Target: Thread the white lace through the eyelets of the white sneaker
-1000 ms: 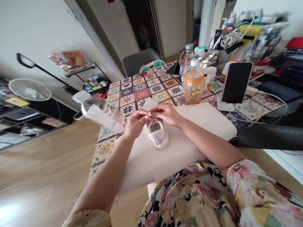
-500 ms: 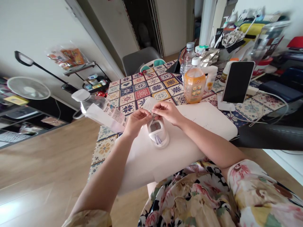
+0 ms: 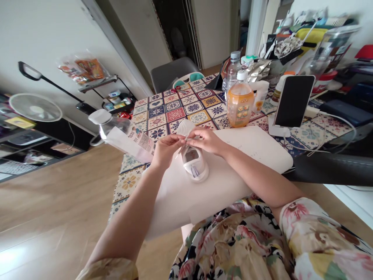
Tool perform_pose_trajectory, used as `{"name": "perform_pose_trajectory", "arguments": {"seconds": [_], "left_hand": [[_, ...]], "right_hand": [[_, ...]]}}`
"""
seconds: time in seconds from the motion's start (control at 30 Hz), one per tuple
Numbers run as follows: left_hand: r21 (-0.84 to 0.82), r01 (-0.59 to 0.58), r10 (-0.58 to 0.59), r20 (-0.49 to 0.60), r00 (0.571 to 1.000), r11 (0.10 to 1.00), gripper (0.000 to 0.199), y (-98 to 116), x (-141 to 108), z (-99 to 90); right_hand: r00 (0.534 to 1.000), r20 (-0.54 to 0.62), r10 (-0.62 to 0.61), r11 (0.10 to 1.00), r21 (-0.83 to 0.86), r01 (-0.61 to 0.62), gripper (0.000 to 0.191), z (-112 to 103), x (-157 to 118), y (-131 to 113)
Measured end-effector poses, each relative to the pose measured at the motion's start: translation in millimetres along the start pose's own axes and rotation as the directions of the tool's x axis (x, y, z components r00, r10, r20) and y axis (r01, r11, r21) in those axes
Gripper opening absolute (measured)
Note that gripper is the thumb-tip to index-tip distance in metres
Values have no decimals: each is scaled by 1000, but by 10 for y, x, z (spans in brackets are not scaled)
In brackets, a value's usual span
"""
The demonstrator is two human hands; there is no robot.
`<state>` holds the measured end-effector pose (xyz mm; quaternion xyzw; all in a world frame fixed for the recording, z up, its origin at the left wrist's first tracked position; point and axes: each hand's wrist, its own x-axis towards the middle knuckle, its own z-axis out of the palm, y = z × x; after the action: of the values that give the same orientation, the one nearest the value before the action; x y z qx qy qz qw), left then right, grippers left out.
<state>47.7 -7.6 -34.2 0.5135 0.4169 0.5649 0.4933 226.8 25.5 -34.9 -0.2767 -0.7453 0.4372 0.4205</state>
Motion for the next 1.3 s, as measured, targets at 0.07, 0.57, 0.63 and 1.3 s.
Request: {"name": "perform_pose_trajectory", "arguments": {"seconds": [0.07, 0.57, 0.63, 1.3], "left_hand": [[-5, 5, -5, -2, 1000, 1000, 28, -1, 7, 0], [-50, 81, -80, 12, 997, 995, 26, -69, 46, -47], [-55, 67, -69, -36, 997, 996, 28, -93, 69, -56], [-27, -62, 58, -136, 989, 998, 42, -209, 128, -39]], "right_hand": [[994, 68, 80, 993, 79, -85, 20, -2, -4, 3], [862, 11, -507, 826, -281, 489, 9, -29, -32, -64], [878, 89, -471, 863, -161, 479, 13, -76, -34, -89], [905, 302, -301, 953, 51, 300, 18, -152, -45, -153]]}}
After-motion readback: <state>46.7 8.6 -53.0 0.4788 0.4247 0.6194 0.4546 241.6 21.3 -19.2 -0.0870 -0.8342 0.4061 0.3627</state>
